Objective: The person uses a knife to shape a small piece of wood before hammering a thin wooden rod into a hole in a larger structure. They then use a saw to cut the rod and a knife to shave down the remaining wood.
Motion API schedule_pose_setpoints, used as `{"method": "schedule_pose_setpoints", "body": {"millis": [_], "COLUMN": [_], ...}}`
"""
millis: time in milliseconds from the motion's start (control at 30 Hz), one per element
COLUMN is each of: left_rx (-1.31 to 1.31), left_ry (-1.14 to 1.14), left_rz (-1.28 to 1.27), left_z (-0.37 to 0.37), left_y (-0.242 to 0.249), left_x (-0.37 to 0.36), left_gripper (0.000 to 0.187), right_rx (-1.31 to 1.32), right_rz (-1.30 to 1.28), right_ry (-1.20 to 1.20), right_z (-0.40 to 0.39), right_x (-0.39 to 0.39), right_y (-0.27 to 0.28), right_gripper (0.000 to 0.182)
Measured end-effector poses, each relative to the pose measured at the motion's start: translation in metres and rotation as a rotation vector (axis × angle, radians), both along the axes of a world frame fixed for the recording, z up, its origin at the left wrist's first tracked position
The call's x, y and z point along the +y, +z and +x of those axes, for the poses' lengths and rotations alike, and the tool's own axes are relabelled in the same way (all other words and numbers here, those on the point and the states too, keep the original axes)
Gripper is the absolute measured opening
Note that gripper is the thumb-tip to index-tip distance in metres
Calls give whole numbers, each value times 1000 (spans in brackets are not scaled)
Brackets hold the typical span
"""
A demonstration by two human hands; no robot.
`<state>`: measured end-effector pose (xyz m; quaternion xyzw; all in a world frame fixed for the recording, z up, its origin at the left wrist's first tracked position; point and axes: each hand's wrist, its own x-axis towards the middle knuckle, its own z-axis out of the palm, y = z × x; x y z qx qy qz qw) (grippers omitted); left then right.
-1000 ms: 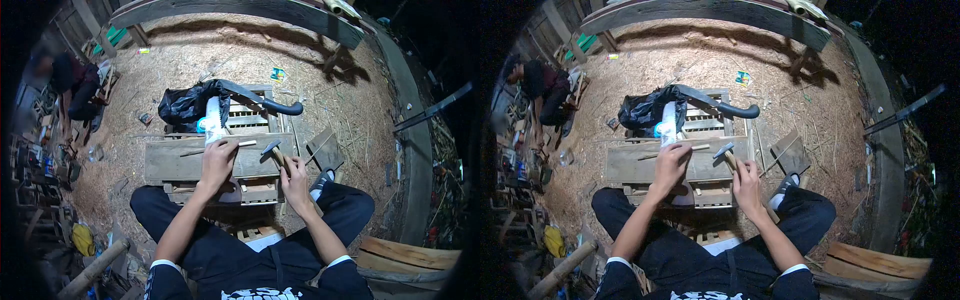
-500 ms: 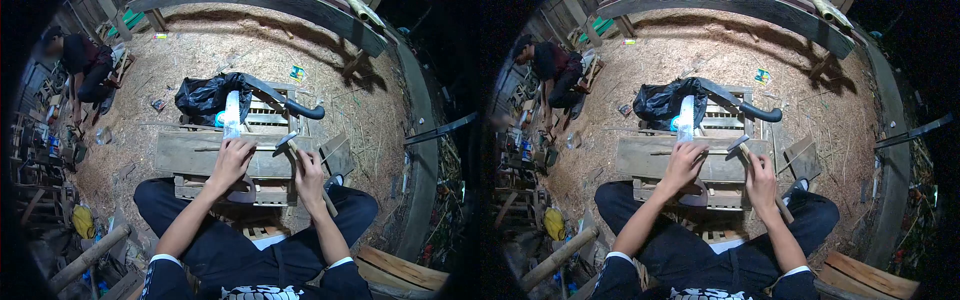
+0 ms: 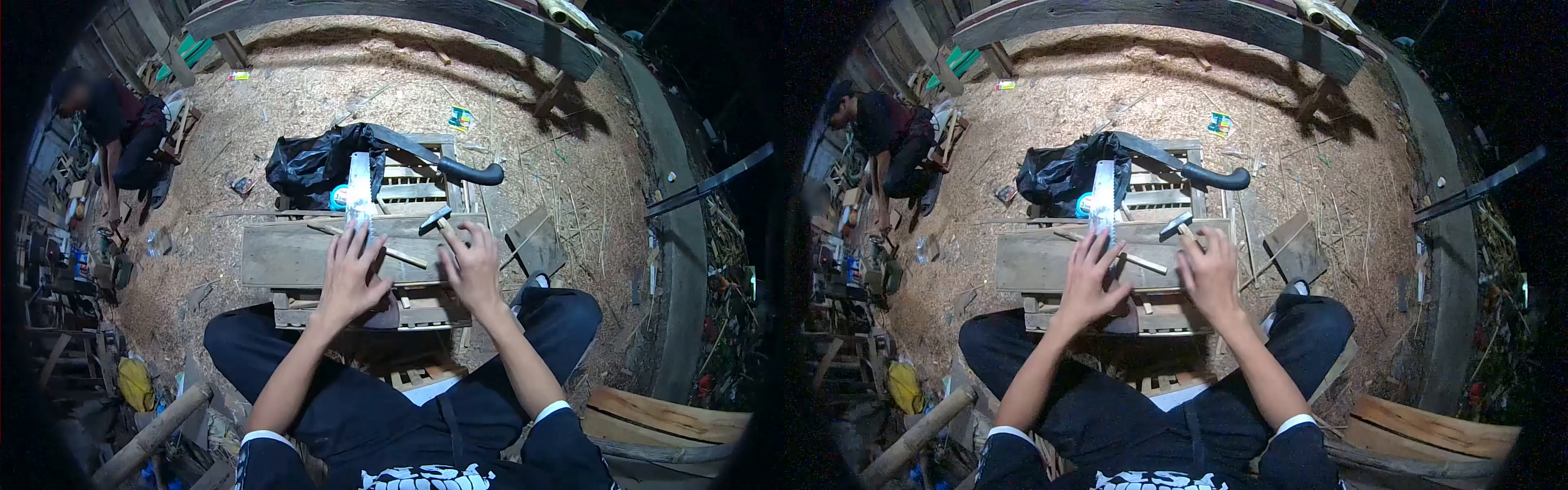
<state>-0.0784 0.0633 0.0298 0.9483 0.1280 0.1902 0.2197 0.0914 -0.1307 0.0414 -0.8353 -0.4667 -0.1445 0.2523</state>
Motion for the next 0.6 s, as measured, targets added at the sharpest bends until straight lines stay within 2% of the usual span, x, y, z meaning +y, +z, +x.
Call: {"method": "schedule_pose_setpoints", "body": {"millis": [33,100,133,267,367,433,500,533,600], "left_rx": [-1,57,70,70,83,35,17,-26,-43], "left_ry": [-1,20,34,72,61,90,112,161,151], "left_rz": [4,-28,-63,-9,-24,-51,-91,-56,-47], "left_z": [-4,-14,-16,-20,-26,-28,-30,-30,-34], "left_y": [0,-2,-7,1,-3,-11,-15,-16,-14], "left_x": [-2,-6,-7,-24,-37,-37,-31,-27,-11], "left_gripper": [66,78,73,62,68,65,56,43,40], "right_rx": [-1,-22,-22,-40,-36,-27,-8,-5,-7], "right_rz": [4,-30,-59,-89,-105,-145,-167,-160,-170], "right_ry": [-1,132,137,123,89,73,73,78,75], "right_z": [-6,-21,-27,-35,-33,-30,-28,-30,-34], "right_x": [5,15,22,27,20,10,-1,-5,-14], "right_y": [3,3,-2,-24,-21,-15,-9,-4,-3], "right_gripper": [30,30,22,15,15,13,14,15,15]}}
